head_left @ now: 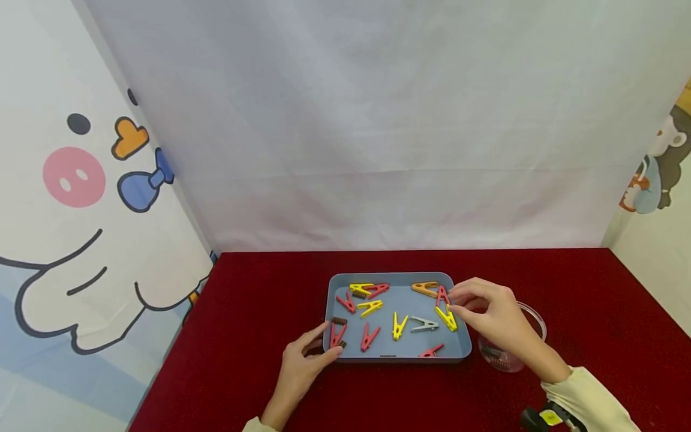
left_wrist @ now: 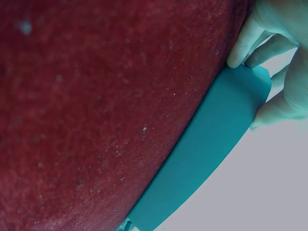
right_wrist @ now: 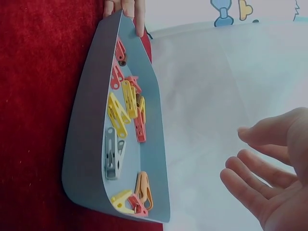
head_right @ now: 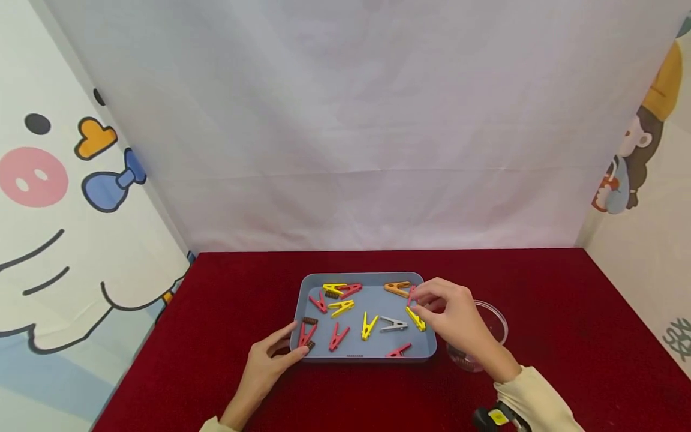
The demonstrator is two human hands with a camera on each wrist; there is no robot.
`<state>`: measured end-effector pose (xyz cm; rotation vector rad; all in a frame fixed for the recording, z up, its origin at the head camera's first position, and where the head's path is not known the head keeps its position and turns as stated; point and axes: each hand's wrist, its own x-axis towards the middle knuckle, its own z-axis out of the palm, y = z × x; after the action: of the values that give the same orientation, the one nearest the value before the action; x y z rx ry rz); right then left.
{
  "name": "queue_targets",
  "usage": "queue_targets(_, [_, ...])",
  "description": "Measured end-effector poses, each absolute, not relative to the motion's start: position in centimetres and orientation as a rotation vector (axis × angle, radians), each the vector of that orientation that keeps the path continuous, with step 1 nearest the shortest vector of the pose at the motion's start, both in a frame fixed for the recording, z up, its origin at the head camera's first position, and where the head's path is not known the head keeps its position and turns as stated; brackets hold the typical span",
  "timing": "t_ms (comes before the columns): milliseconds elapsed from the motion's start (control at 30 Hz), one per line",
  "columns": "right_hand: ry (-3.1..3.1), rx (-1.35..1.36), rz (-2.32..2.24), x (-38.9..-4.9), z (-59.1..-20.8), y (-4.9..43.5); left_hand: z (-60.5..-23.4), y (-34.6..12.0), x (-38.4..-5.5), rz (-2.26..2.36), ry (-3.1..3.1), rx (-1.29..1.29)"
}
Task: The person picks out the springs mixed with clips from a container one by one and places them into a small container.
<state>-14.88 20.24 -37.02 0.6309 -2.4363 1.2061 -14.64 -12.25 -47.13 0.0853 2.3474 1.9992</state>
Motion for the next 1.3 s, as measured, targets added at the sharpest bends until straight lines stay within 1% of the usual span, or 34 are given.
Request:
queue_targets(267, [-2.470, 0.677, 1.202, -16.3, -38.8, 19.7, -47.1, -12.2, -14.6, 2.001, 2.351, 0.082])
queue_targets(533, [-2.537, 0.622, 1.232, -15.1, -36.8, 17.0, -47.0, -12.2, -14.6, 1.984, 2.390, 0.097])
queue_targets(667, [-2.555, 0.605, 1.249, -15.0, -36.6, 16.0, -47.0, -12.2, -14.6, 1.975, 2.391, 0.096])
queue_targets(1000, [-2.545, 0.674, 1.298, -17.1, -40.5, 15.4, -47.2, -12.2, -14.6, 1.950, 2.419, 0.091])
queue_targets(1300, [-2.570, 0.694, 1.326, -17.4, -41.1, 13.9, -47.2, -12.3, -14.6, 1.959, 2.402, 0.109])
